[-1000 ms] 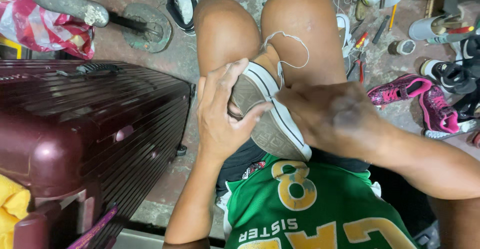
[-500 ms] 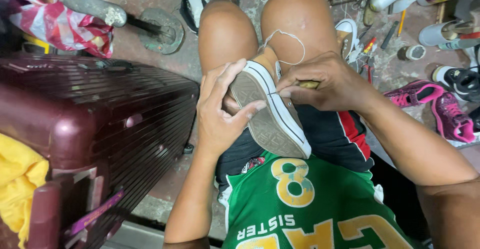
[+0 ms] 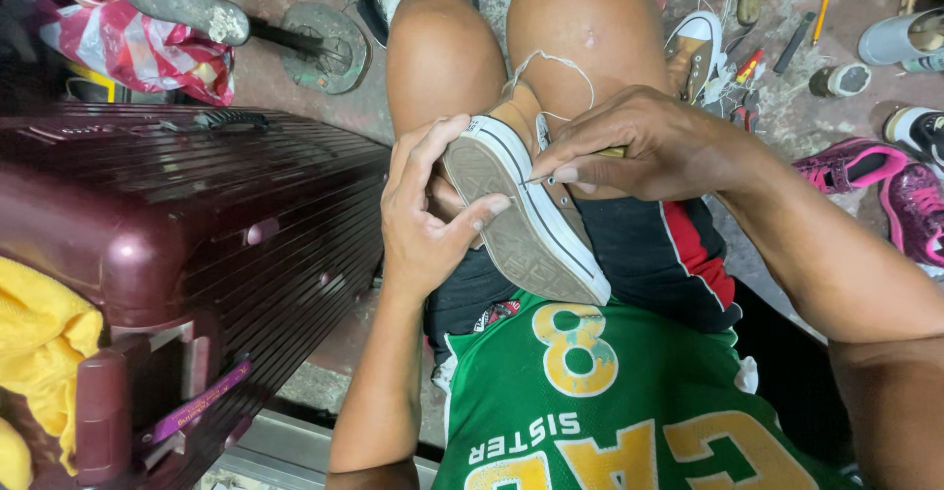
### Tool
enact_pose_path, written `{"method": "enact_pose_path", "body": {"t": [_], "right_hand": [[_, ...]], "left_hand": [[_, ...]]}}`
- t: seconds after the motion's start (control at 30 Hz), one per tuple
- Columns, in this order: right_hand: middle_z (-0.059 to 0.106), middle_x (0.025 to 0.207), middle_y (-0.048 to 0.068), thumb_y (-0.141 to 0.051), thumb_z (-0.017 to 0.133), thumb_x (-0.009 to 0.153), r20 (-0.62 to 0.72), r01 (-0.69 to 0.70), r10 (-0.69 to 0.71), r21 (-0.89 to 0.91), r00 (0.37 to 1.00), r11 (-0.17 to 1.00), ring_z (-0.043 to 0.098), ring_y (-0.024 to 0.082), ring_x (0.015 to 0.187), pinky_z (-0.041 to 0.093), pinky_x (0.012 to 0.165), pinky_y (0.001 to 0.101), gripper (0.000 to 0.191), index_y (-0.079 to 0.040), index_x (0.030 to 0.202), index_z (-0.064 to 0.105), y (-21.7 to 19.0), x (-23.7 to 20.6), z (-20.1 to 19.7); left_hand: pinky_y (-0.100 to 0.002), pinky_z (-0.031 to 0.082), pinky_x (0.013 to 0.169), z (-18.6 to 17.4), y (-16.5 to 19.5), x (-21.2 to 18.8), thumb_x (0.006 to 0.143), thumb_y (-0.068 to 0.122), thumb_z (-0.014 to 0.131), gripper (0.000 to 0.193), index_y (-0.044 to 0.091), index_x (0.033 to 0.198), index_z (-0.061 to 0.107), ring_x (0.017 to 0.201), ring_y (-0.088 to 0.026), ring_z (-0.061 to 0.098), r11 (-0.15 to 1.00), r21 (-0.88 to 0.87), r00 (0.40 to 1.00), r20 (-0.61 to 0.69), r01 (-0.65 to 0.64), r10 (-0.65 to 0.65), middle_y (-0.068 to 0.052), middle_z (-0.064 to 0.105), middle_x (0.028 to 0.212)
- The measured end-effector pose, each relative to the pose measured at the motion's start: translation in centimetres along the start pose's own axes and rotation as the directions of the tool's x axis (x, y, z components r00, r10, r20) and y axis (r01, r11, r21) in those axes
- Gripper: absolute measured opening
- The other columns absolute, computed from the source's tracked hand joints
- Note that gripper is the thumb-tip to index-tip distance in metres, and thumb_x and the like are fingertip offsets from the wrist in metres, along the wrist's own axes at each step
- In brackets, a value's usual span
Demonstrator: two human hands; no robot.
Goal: The person is repairing a shoe by hand-stitching the sole to the upper. They use a needle and white thread, repeatedly pushing the needle through the sole and pulling the thread tight to secure the bond.
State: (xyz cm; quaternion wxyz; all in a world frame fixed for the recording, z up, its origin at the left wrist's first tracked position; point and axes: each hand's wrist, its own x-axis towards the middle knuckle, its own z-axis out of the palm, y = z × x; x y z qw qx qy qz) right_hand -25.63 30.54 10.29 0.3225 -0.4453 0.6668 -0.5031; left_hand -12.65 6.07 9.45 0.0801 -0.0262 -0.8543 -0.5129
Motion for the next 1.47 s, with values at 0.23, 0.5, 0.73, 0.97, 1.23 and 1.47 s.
{"method": "enact_pose_path", "body": {"t": [0.23,0.5,0.73,0.97,1.23,1.47], "right_hand": [[0.079,0.1,0.01,0.0,0.071,0.087,-0.058,0.062,-0.061,0.023,0.996,0.998,0.079,0.021,0.088,0.06,0.077,0.0315,0.024,-0.006,0.111,0.075,0.5,0.5,0.4],[0.073,0.077,0.006,-0.005,0.075,0.089,-0.111,-0.002,0.006,0.036,0.994,0.999,0.067,0.013,0.061,0.047,0.057,0.028,0.008,-0.005,0.097,0.075,-0.1,1.4,1.3],[0.069,0.075,0.004,-0.006,0.075,0.091,-0.128,0.02,-0.019,0.003,0.992,1.0,0.063,0.011,0.061,0.045,0.057,0.0272,0.005,-0.004,0.093,0.072,-0.6,2.1,1.9],[0.059,0.067,0.005,-0.011,0.078,0.091,-0.181,0.007,-0.015,-0.047,0.983,0.999,0.056,0.015,0.054,0.042,0.054,0.0297,0.024,-0.004,0.077,0.059,-1.3,2.7,2.7],[0.064,0.072,0.009,-0.012,0.074,0.091,-0.284,-0.028,-0.072,-0.331,0.956,0.943,0.062,0.025,0.056,0.046,0.054,0.0373,0.013,-0.006,0.087,0.064,-3.4,2.0,4.0],[0.069,0.083,0.009,-0.012,0.064,0.094,-0.181,-0.184,0.138,-0.265,0.974,0.947,0.069,0.026,0.069,0.052,0.062,0.0396,0.015,-0.01,0.108,0.066,-3.0,0.4,3.1]], "left_hand": [[-0.038,0.048,0.113,0.1,-0.2,0.0,0.079,0.019,0.092,0.074,0.004,0.141,0.056,0.127,-0.03,0.062,0.999,-0.035,1.0,-0.001,0.002,-0.002,-0.015,0.062,0.139],[-0.034,0.053,0.098,-0.3,0.0,0.0,0.073,0.027,0.091,0.076,0.007,0.139,0.058,0.111,-0.026,0.067,0.958,-0.126,0.966,0.031,0.257,-0.255,-0.012,0.065,0.138],[-0.037,0.049,0.113,-0.5,-0.7,-0.4,0.082,0.028,0.09,0.074,0.006,0.144,0.057,0.129,-0.029,0.063,0.995,-0.066,0.997,0.0,0.071,-0.072,-0.013,0.066,0.14],[-0.038,0.049,0.116,-0.4,-1.0,-0.4,0.083,0.028,0.09,0.074,0.007,0.146,0.056,0.126,-0.028,0.064,0.996,-0.065,0.998,-0.003,0.063,-0.063,-0.013,0.065,0.141],[-0.04,0.049,0.114,-0.7,0.2,-1.6,0.086,0.023,0.087,0.077,0.003,0.15,0.049,0.126,-0.03,0.061,0.996,0.025,0.994,-0.077,0.086,-0.084,-0.016,0.061,0.138],[-0.024,0.048,0.066,1.2,-1.5,-8.3,0.092,0.012,0.082,0.022,0.003,0.109,0.072,0.069,-0.011,0.057,0.926,-0.016,0.906,-0.2,0.378,-0.374,-0.007,0.072,0.087]]}}
